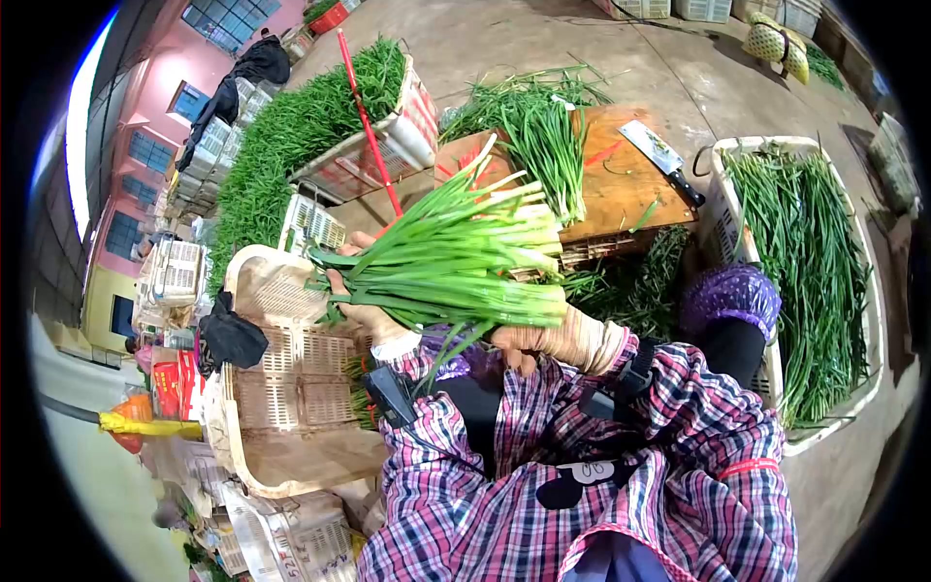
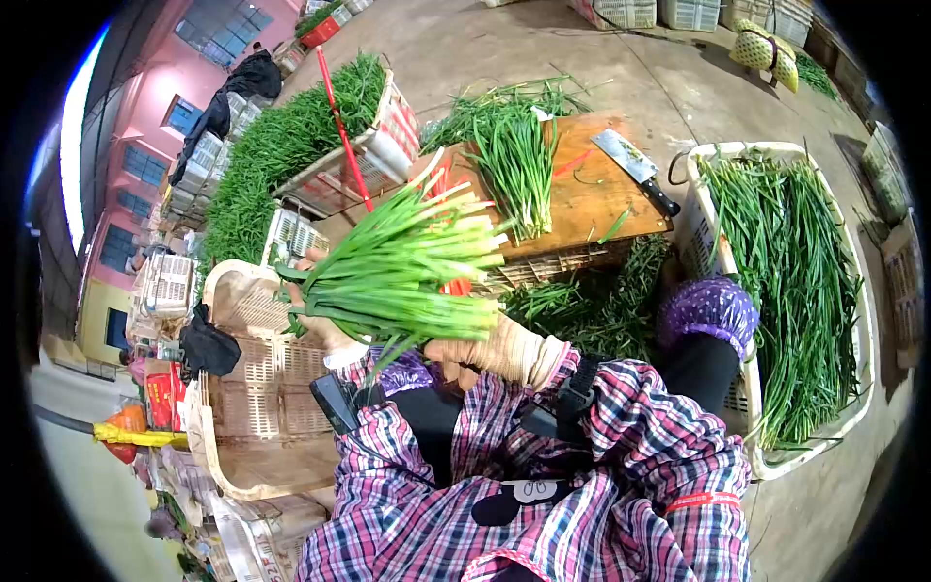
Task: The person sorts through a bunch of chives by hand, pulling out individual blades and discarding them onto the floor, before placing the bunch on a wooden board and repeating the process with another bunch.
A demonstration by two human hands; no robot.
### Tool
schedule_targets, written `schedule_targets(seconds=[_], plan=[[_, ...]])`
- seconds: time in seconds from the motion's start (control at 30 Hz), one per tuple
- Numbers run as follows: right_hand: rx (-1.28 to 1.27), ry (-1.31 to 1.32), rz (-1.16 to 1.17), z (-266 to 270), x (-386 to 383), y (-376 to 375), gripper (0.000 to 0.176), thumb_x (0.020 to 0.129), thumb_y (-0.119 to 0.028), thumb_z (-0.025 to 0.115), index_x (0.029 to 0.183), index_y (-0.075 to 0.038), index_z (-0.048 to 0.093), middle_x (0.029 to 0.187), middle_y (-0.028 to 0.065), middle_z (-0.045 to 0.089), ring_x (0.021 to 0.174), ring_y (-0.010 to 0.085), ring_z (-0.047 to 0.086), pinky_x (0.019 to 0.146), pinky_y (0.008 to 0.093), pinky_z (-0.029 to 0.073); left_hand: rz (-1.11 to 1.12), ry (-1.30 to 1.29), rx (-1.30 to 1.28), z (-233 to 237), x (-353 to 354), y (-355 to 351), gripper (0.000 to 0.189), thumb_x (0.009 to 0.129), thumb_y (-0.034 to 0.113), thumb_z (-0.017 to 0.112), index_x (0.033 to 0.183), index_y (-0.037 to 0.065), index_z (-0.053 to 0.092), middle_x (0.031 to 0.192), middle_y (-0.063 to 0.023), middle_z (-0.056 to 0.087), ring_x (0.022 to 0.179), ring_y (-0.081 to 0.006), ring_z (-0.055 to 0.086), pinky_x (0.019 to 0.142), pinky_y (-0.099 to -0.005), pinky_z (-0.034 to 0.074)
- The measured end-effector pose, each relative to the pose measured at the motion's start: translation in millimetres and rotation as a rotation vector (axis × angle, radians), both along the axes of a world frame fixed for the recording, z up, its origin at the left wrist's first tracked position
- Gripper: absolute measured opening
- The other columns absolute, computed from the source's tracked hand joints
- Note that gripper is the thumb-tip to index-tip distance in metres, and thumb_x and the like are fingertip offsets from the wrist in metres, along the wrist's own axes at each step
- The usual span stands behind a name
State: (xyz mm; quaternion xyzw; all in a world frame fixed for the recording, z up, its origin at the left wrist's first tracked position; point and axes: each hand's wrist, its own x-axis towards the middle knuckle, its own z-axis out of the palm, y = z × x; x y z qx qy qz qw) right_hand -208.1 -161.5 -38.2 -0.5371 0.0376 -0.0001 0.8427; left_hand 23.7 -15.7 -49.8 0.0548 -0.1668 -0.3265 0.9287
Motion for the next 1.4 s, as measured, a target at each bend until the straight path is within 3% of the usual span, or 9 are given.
schedule_targets(seconds=[0.13, 0.3, 0.37, 0.5, 0.77, 0.83, 1.13, 1.3, 1.4], plan=[[-0.044, -0.140, 0.034, -3, 4, 8, 0.027, 0.079, -0.019, 0.075, 0.094, -0.002, 0.059, 0.071, 0.0026, 0.060, 0.058, 0.0095, 0.057, 0.048, 0.0226, 0.047, 0.135, -0.105, 0.110, -6, 3, -6, 0.030, 0.090, 0.035, 0.052, 0.106, 0.010, 0.059, 0.110, -0.0045, 0.060, 0.108, -0.0198, 0.055, 0.097, -0.0410, 0.043], [-0.538, -0.603, -0.132, -4, -13, 14, 0.041, 0.083, -0.016, 0.067, 0.123, -0.013, 0.057, 0.126, 0.0116, 0.054, 0.122, 0.0307, 0.046, 0.099, 0.0405, 0.040, -0.029, -0.069, 0.030, -10, 4, -10, 0.027, 0.089, 0.028, 0.056, 0.108, 0.009, 0.057, 0.107, -0.0039, 0.060, 0.100, -0.0193, 0.057, 0.092, -0.0374, 0.046], [-1.016, -0.828, -0.274, -25, -10, 13, 0.042, 0.082, -0.017, 0.068, 0.123, -0.013, 0.057, 0.126, 0.0103, 0.055, 0.116, 0.0316, 0.051, 0.096, 0.0389, 0.043, -0.058, -0.053, 0.008, -11, 5, -12, 0.027, 0.089, 0.028, 0.056, 0.108, 0.009, 0.058, 0.107, -0.0039, 0.060, 0.100, -0.0192, 0.057, 0.092, -0.0371, 0.046], [-0.306, -0.325, -0.027, -13, -31, -1, 0.033, 0.084, -0.017, 0.068, 0.116, -0.011, 0.062, 0.098, 0.0083, 0.067, 0.088, 0.0153, 0.063, 0.082, 0.0284, 0.048, -0.097, -0.014, -0.030, -10, 4, -12, 0.026, 0.089, 0.027, 0.056, 0.108, 0.009, 0.058, 0.106, -0.0040, 0.060, 0.099, -0.0190, 0.057, 0.091, -0.0366, 0.046], [-0.310, 0.012, -0.567, -5, -52, -54, 0.027, 0.089, -0.019, 0.064, 0.107, 0.001, 0.062, 0.093, 0.0042, 0.064, 0.087, 0.0100, 0.057, 0.080, 0.0251, 0.046, -0.111, 0.040, -0.068, 1, 13, -5, 0.025, 0.089, 0.026, 0.056, 0.107, 0.009, 0.058, 0.105, -0.0040, 0.060, 0.099, -0.0186, 0.057, 0.090, -0.0356, 0.047], [-0.508, -0.034, -0.519, -14, -40, -59, 0.031, 0.089, -0.025, 0.063, 0.107, 0.001, 0.062, 0.094, 0.0053, 0.065, 0.087, 0.0117, 0.057, 0.080, 0.0272, 0.046, -0.124, 0.051, -0.074, 3, 11, -5, 0.025, 0.089, 0.025, 0.056, 0.107, 0.009, 0.058, 0.105, -0.0040, 0.060, 0.098, -0.0185, 0.057, 0.089, -0.0353, 0.047], [-0.160, 0.081, -0.237, -28, -20, -37, 0.012, 0.086, -0.012, 0.064, 0.091, -0.002, 0.068, 0.077, -0.0009, 0.064, 0.070, 0.0075, 0.056, 0.066, 0.0226, 0.047, -0.197, 0.140, -0.163, 8, 8, 4, 0.024, 0.088, 0.024, 0.057, 0.107, 0.009, 0.058, 0.104, -0.0041, 0.060, 0.098, -0.0181, 0.057, 0.088, -0.0342, 0.047], [-0.451, 0.193, -0.048, -32, -66, -71, 0.010, 0.083, -0.015, 0.064, 0.085, -0.006, 0.068, 0.074, 0.0018, 0.065, 0.068, 0.0120, 0.060, 0.063, 0.0266, 0.048, -0.251, 0.227, -0.232, 12, 3, 13, 0.024, 0.088, 0.023, 0.057, 0.107, 0.009, 0.058, 0.103, -0.0041, 0.060, 0.097, -0.0178, 0.057, 0.087, -0.0336, 0.048], [-1.529, 0.154, -0.061, -34, -78, -92, 0.024, 0.075, -0.031, 0.064, 0.088, -0.011, 0.068, 0.087, 0.0108, 0.067, 0.082, 0.0299, 0.063, 0.069, 0.0425, 0.050, -0.317, 0.307, -0.296, 12, 0, 19, 0.023, 0.088, 0.023, 0.057, 0.107, 0.009, 0.058, 0.103, -0.0041, 0.060, 0.097, -0.0177, 0.057, 0.087, -0.0332, 0.048]])
